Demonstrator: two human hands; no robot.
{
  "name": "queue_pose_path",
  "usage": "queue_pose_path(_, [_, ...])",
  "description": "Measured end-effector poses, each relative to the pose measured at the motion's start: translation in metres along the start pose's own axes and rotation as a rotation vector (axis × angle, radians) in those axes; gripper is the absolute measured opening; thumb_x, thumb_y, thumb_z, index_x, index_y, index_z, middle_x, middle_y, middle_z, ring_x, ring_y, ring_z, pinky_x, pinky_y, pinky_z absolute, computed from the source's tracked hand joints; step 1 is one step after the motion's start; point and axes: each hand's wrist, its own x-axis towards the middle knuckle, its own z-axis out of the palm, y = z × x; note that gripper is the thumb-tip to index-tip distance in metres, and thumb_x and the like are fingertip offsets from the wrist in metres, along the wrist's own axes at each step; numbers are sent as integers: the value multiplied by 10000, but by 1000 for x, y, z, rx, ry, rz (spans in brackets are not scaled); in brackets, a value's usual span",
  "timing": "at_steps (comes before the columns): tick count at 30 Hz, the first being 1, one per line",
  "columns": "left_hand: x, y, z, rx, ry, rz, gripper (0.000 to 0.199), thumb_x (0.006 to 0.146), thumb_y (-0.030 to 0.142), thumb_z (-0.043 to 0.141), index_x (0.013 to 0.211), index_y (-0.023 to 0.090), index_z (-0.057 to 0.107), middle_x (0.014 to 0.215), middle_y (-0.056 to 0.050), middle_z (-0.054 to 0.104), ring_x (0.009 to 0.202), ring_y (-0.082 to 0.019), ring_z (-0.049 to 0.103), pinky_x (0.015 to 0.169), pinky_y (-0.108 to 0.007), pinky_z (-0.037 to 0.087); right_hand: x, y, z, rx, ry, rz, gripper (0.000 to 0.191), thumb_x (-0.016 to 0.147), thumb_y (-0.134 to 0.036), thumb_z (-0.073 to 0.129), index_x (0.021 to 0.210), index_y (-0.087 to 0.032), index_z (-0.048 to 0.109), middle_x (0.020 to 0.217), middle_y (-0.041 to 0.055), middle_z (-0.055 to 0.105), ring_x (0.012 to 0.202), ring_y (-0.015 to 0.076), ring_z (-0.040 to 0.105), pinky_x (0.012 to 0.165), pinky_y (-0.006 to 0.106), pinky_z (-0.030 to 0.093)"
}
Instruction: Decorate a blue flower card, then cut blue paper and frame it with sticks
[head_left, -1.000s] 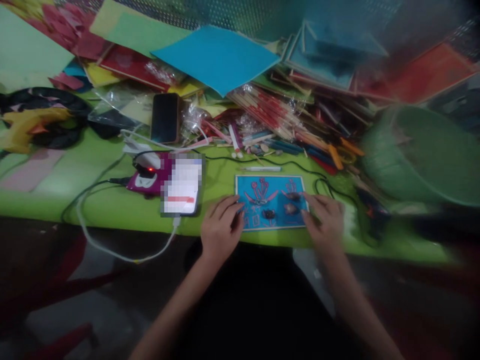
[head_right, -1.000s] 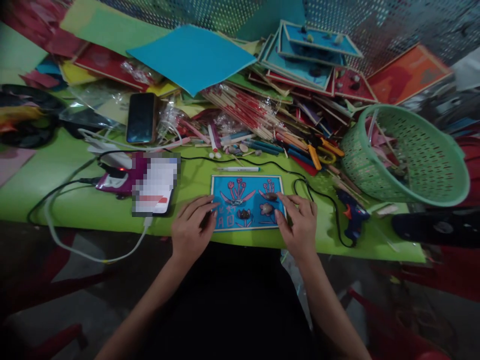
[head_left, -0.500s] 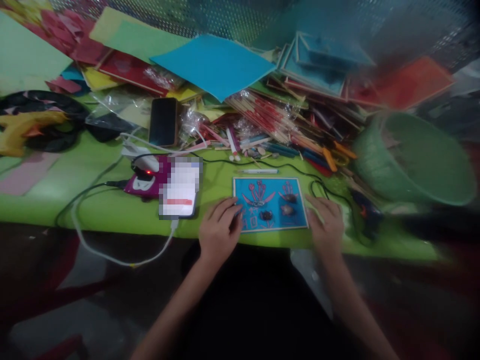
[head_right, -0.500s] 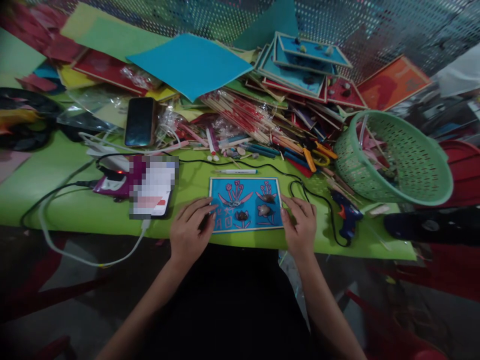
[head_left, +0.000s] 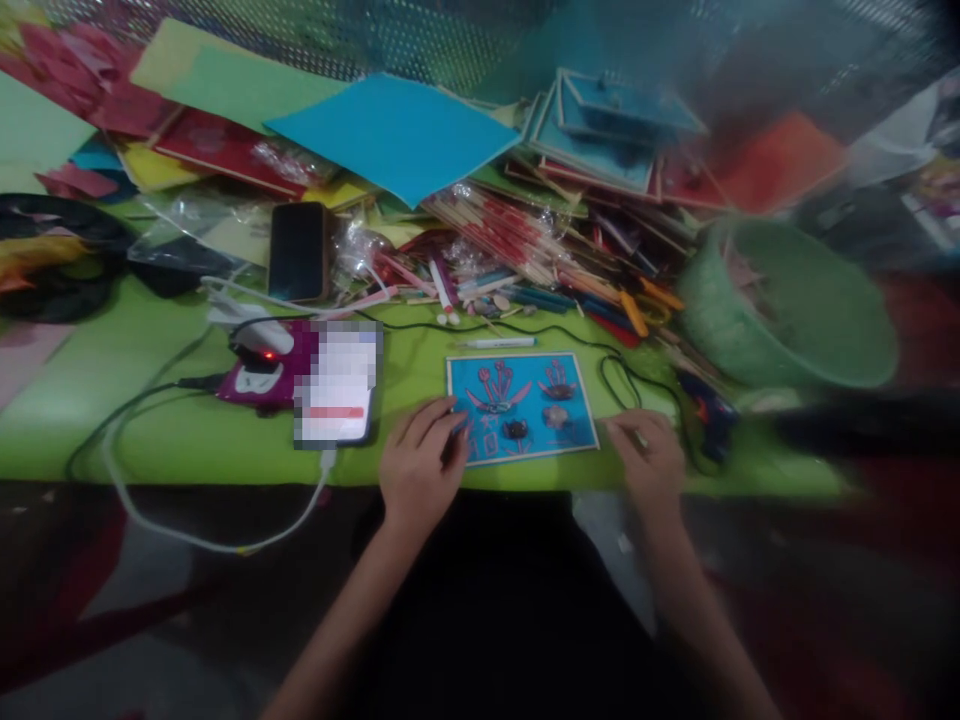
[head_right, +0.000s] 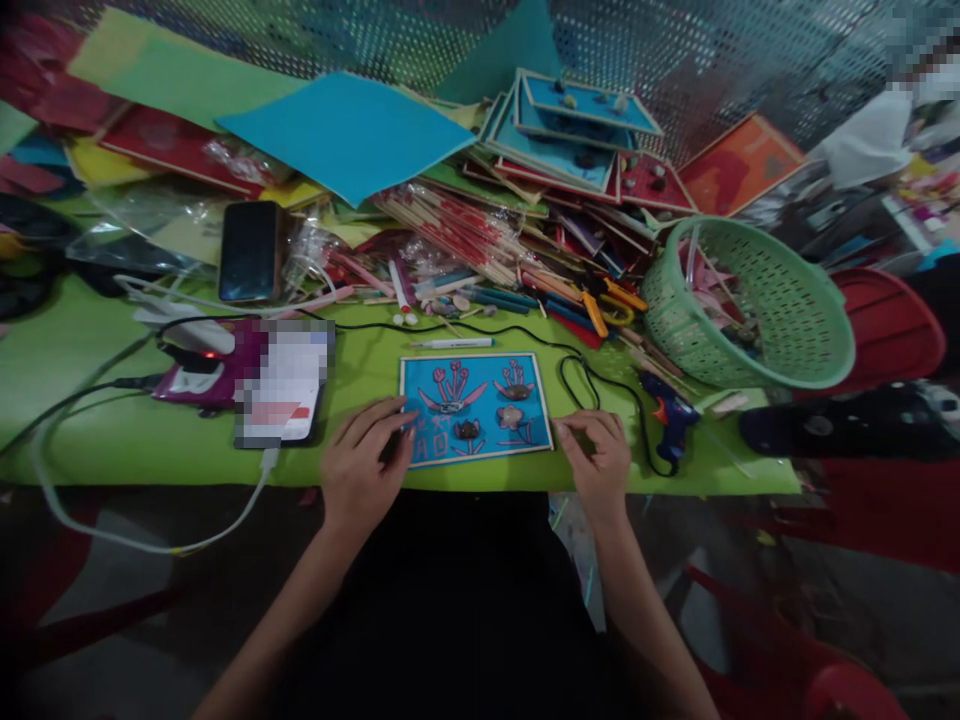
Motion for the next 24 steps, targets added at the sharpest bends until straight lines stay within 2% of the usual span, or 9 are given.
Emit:
queue_pose_path(9, [4,-2,1,88,-81,54,291,966,186,658,1235,278,721,1346,-63,743,1215,-315,710,1003,-506,542,8,11,-9,-47,14,-80,110,962,-297,696,970,-245,793,918,42,774,899,234,687,829,410,517])
queue_pose_path(12, [5,-1,1,93,-113,39,295,969,190,656,1239,284,725,1360,-55,736,1226,-315,706,1004,-509,532,9,9,-8,-36,-46,-105,100,954,-298,709,972,-253,796,918,37,770,903,231,684,831,414,517])
queue_pose_path(17, [5,-1,1,82,-106,14,295,966,194,659,1232,295,739,1354,-49,739,1240,-303,701,1016,-501,526,7,3,-6,-14,-145,-113,103,946,-319,714,943,-265,801,891,33,770,862,224,676,802,417,510])
queue_pose_path(24, [6,1,-1,96,-97,36,285,964,190,670,1228,280,730,1349,-52,742,1227,-306,709,980,-498,534,4,6,-6,-15,-106,-75,107,938,-314,707,918,-266,801,859,29,766,859,234,675,800,419,514])
